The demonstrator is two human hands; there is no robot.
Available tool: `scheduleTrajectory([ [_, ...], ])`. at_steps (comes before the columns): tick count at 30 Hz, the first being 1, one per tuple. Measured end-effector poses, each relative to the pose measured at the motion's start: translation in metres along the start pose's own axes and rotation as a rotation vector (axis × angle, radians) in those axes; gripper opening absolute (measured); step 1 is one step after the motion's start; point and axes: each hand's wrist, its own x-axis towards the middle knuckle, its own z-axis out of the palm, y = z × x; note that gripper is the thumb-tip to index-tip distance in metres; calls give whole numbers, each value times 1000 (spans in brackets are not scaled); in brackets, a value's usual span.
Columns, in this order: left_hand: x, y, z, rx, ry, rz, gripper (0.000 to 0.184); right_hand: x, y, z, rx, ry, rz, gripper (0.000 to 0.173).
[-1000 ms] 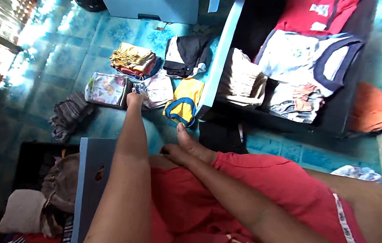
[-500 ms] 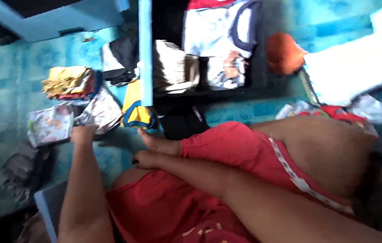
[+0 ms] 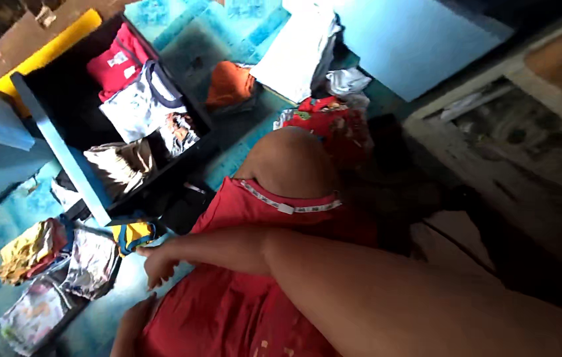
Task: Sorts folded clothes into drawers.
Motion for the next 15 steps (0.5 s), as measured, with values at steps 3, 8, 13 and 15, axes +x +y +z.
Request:
scheduleTrajectory([
  [3,-18,18,-2,-55,-52,58,39,-53,-35,-30,76,81,-89,33],
  [8,-28,28,1,-35,-47,142,34,-32,-22,-48,137,269,-496,36],
  [13,-45,32,3,-81,-75,139,32,-68,-36,-71,21,347,-496,28],
  [15,-47,36,3,-114,-89,181,27,-111,-43,-83,-126,436,-576,28],
])
